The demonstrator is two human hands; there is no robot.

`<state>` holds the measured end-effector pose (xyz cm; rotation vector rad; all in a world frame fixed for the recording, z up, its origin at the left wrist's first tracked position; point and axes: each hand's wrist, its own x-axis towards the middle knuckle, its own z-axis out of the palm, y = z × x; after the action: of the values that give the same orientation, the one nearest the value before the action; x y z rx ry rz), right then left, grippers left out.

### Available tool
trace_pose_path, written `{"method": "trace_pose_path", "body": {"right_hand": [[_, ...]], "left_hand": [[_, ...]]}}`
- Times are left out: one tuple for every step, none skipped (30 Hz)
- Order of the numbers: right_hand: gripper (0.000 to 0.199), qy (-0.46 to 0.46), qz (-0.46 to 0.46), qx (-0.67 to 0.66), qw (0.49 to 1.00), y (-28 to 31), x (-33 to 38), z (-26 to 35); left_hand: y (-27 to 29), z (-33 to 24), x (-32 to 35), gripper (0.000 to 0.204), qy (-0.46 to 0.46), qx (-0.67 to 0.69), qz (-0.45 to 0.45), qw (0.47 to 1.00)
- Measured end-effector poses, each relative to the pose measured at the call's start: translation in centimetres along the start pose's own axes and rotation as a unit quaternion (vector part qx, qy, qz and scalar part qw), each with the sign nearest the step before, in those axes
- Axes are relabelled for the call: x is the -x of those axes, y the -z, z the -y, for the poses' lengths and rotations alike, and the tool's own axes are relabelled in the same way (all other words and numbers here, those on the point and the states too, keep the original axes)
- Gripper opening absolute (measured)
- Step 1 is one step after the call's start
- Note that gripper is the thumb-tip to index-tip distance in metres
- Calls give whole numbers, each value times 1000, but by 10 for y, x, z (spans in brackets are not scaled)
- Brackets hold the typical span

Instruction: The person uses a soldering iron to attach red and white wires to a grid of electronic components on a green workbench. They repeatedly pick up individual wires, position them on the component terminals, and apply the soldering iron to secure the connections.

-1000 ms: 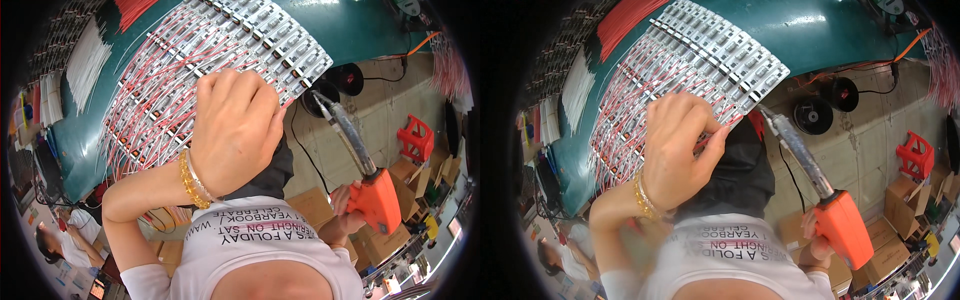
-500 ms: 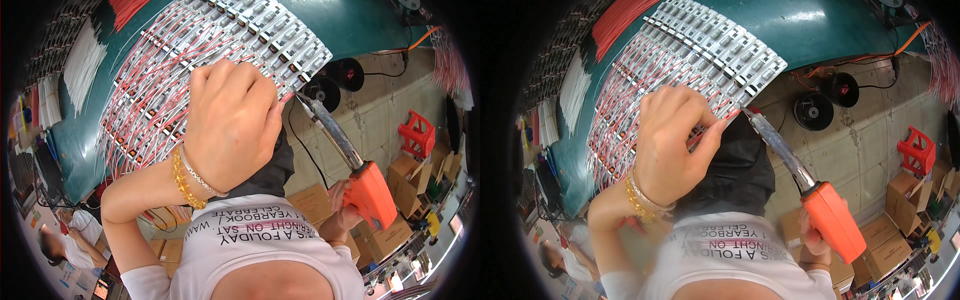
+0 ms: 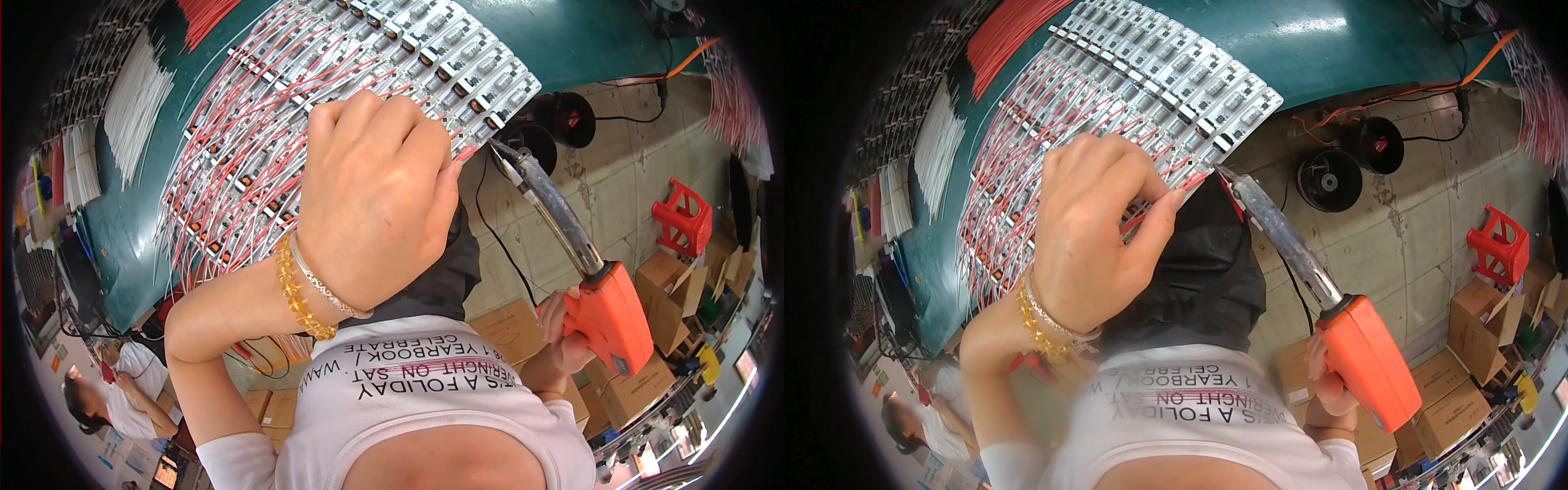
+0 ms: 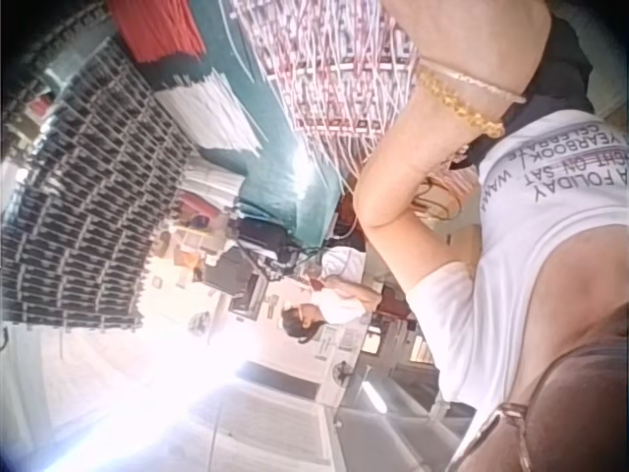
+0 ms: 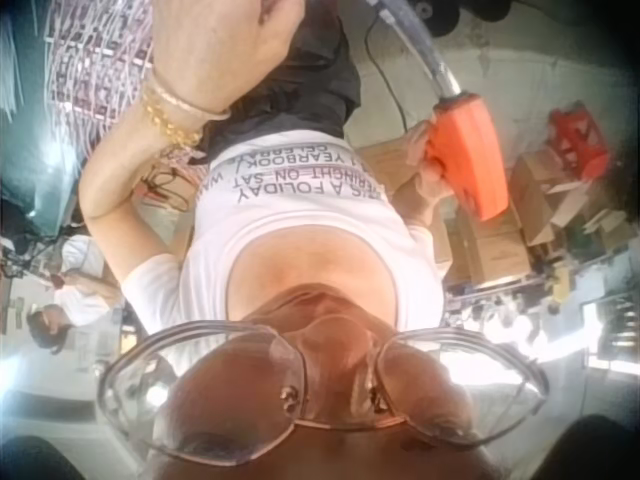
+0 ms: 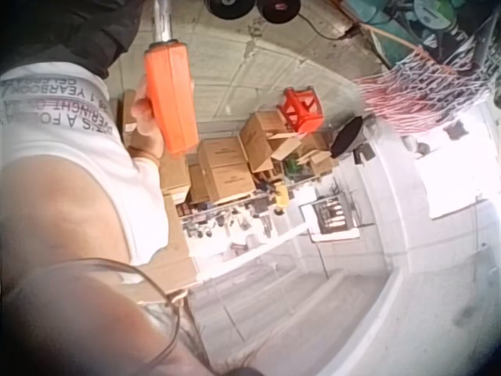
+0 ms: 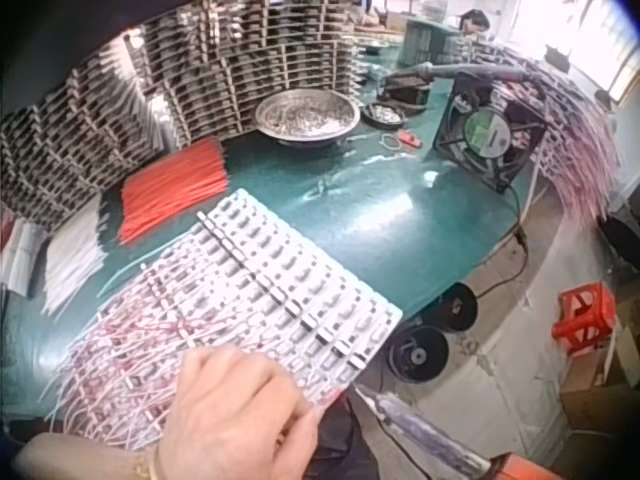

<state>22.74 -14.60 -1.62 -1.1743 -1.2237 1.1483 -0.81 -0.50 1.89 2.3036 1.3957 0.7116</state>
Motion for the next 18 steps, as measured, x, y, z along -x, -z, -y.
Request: {"method": "trace_pose_path", "body": {"right_hand": [[69, -1, 0, -4, 1000, -1, -1, 0], [69, -1, 0, -8, 1000, -2, -2, 0], [69, -1, -1, -12, 1000, -2, -3, 0], [69, 2, -1, -15, 1000, -2, -4, 0], [69, 4, -2, -18, 1000, -2, -4, -1], [69, 4, -2, -21, 1000, -2, -4, -2], [69, 8, -2, -25, 1000, -2, -6, -3], [70, 10, -1, -28, 1000, -2, -7, -3], [70, 13, 2, -32, 999, -1, -8, -3], [70, 16, 0, -31, 999, -1, -10, -4], [70, 18, -8, -26, 999, 1, -9, -4], [71, 21, -19, -18, 999, 2, -9, -7], [71, 21, -21, -27, 999, 1, -12, -8], [71, 22, -25, -33, 999, 0, -14, -7], [71, 23, -22, -48, 998, -2, -18, -5], [70, 24, -20, -61, 998, -6, -22, -5], [76, 13, -44, -80, 996, -11, -24, -4], [75, 20, -30, -97, 995, -13, -26, -4]], "left_hand": [[0, 0, 0, 15, 0, -2, 0, 1000], [0, 0, 0, 15, 0, -4, 0, 1000], [0, 0, 0, 15, 0, -5, 0, 1000], [2, 0, 0, 14, 5, -8, 7, 1000], [3, -1, 1, 14, 11, -11, 14, 1000], [4, -1, 1, 14, 16, -14, 20, 1000], [8, -2, 1, 13, 10, -18, 29, 999], [15, -2, 2, 12, 3, -21, 38, 999], [24, 0, 4, 12, -3, -23, 47, 999], [42, 5, 6, 10, 13, -25, 89, 996], [61, 14, 5, 9, 21, -22, 132, 991], [78, 29, 4, 7, 39, -11, 123, 992], [98, 45, 0, 7, 63, -9, 113, 992], [115, 63, -10, 10, 112, 13, 108, 988], [123, 92, -23, 17, 53, -35, 65, 996], [123, 111, -37, 19, 96, -55, 56, 992], [119, 130, -50, 21, 142, -74, 45, 986], [114, 154, -56, 23, 106, -64, 15, 992]]}}
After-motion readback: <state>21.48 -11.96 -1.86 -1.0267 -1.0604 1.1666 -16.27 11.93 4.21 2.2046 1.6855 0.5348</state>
